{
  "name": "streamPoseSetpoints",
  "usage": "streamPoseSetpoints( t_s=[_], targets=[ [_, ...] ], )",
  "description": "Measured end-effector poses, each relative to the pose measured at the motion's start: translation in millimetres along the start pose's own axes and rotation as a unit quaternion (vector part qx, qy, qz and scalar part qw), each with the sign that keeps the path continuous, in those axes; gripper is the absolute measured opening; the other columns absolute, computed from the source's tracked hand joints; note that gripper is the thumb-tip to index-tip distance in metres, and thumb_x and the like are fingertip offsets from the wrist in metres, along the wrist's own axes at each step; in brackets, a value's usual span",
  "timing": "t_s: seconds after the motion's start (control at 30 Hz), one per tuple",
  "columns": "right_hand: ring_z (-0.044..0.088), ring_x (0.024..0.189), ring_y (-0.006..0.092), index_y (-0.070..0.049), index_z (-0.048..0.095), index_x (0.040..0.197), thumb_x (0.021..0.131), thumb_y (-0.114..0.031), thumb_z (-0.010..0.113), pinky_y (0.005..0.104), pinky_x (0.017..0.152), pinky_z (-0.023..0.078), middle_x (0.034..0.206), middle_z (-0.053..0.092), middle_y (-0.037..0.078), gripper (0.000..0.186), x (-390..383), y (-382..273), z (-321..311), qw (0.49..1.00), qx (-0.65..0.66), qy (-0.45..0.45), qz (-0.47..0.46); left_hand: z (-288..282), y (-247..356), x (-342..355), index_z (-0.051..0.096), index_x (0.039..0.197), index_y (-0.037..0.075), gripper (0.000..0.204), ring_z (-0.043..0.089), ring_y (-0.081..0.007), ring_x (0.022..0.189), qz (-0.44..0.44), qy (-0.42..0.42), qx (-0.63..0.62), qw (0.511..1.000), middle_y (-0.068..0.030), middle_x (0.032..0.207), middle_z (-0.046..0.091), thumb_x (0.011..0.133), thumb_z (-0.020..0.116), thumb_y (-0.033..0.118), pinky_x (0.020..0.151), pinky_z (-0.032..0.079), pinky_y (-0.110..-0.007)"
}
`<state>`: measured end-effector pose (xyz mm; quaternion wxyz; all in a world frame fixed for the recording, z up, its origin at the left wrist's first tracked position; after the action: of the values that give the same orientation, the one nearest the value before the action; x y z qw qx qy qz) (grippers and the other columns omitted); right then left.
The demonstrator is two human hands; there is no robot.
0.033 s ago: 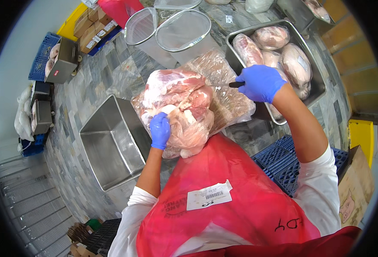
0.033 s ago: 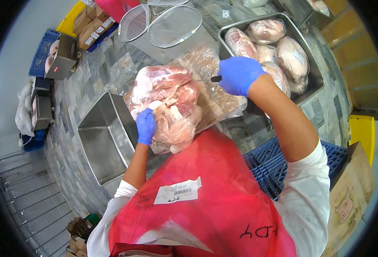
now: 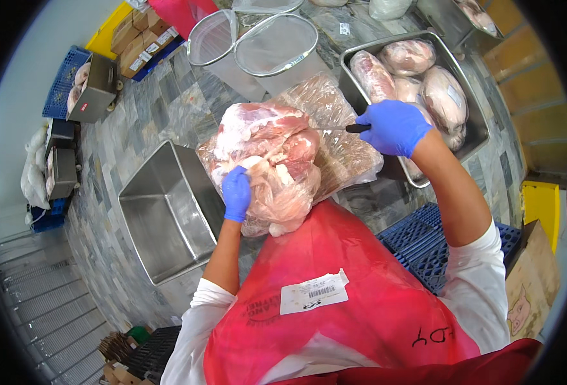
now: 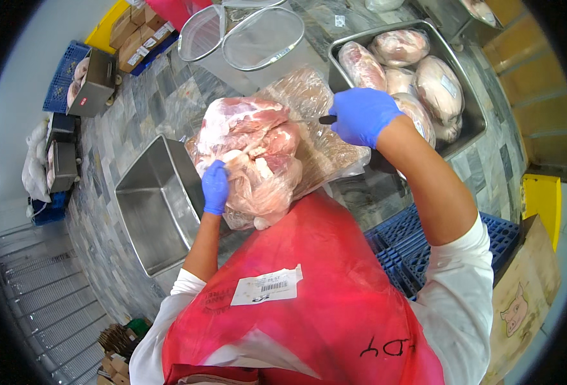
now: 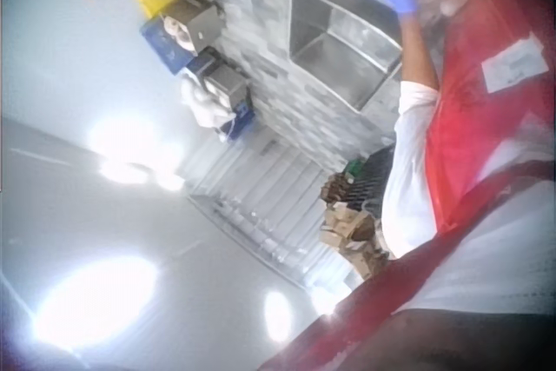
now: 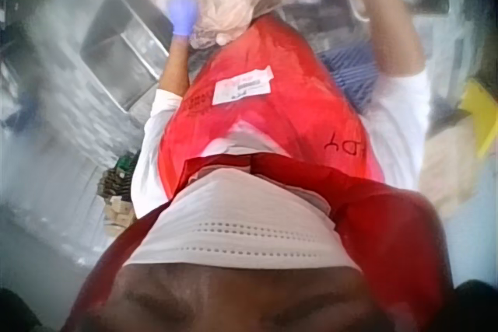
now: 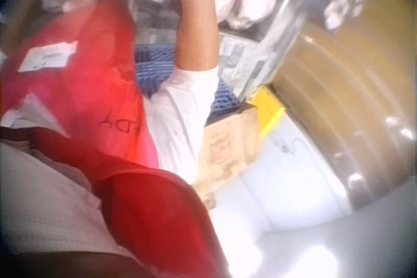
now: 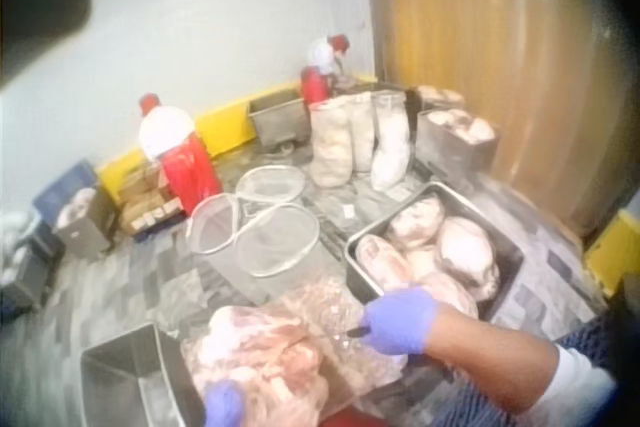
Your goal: The person unwraps a large piece of meat from plastic packaging and uses a knife to trim and cut it on a cutting board. The trimmed pieces are placed into a metal tray nearby.
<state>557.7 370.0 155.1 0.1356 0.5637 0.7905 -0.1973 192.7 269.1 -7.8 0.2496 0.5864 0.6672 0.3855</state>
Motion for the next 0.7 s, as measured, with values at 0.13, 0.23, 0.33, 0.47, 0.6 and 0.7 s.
streamPoseSetpoints(
  t_s=[0.13,0.23,0.33,0.47,0.6,0.7],
  targets=[
    [0.07,0.104,0.0376,-0.012,0.075,0.115,0.091,-0.036,0.07,0.0469,0.09,0.056,0.11,0.074,0.018,0.034,-5,14,17,0.999,0.022,0.018,-0.015,-21,-44,17,0.058,0.082,0.007,0.023,0.056,-0.0174,0.073,-0.121,0.011,-0.451,0.884,-0.0035,0.076,0.056,0.102,0.046,0.01,0.086,0.051,-0.036],
    [0.07,0.104,0.0373,-0.015,0.075,0.119,0.093,-0.038,0.068,0.0468,0.092,0.055,0.11,0.073,0.017,0.035,-13,16,21,0.999,0.038,0.005,-0.006,-26,-52,10,0.054,0.08,0.007,0.022,0.055,-0.0191,0.075,-0.228,0.059,-0.511,0.827,-0.0046,0.077,0.054,0.101,0.047,0.008,0.087,0.051,-0.038],
    [0.069,0.103,0.0372,-0.016,0.074,0.122,0.094,-0.037,0.067,0.0473,0.092,0.055,0.111,0.073,0.018,0.036,-17,18,28,0.999,0.044,0.001,0.008,-21,-63,4,0.054,0.084,0.006,0.018,0.055,-0.0212,0.075,-0.276,0.091,-0.597,0.747,-0.0053,0.077,0.053,0.1,0.049,0.011,0.086,0.051,-0.039],
    [0.07,0.099,0.0382,-0.017,0.074,0.121,0.094,-0.036,0.066,0.0489,0.089,0.055,0.105,0.073,0.018,0.034,-23,15,31,0.998,0.055,0.016,-0.008,-25,-66,14,0.059,0.092,0.004,0.012,0.058,-0.0251,0.078,-0.299,0.034,-0.568,0.766,-0.0076,0.08,0.058,0.1,0.053,0.011,0.086,0.052,-0.043],
    [0.07,0.094,0.0393,-0.018,0.075,0.119,0.094,-0.035,0.066,0.0504,0.085,0.055,0.098,0.073,0.018,0.031,-27,12,30,0.998,0.051,0.032,-0.011,-58,0,30,0.064,0.103,0.003,0.01,0.062,-0.0327,0.086,-0.072,0.182,-0.066,0.978,-0.0135,0.095,0.065,0.094,0.06,0.006,0.087,0.052,-0.046],
    [0.07,0.092,0.0397,-0.017,0.074,0.114,0.094,-0.034,0.066,0.0505,0.083,0.056,0.096,0.073,0.018,0.028,-26,13,31,0.998,0.05,0.046,-0.015,1,95,31,0.064,0.113,0.005,0.026,0.062,-0.0366,0.096,0.212,0.01,0.232,0.949,-0.0155,0.11,0.066,0.087,0.067,0.006,0.089,0.051,-0.048]
  ],
)
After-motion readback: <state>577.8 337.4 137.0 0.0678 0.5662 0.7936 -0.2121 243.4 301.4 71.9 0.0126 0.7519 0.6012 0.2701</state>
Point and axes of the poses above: each hand's wrist, its own x-axis towards the middle knuckle, its own z-axis out of the palm, y = z × x, the point moved 9 cm from there along x, towards the middle knuckle
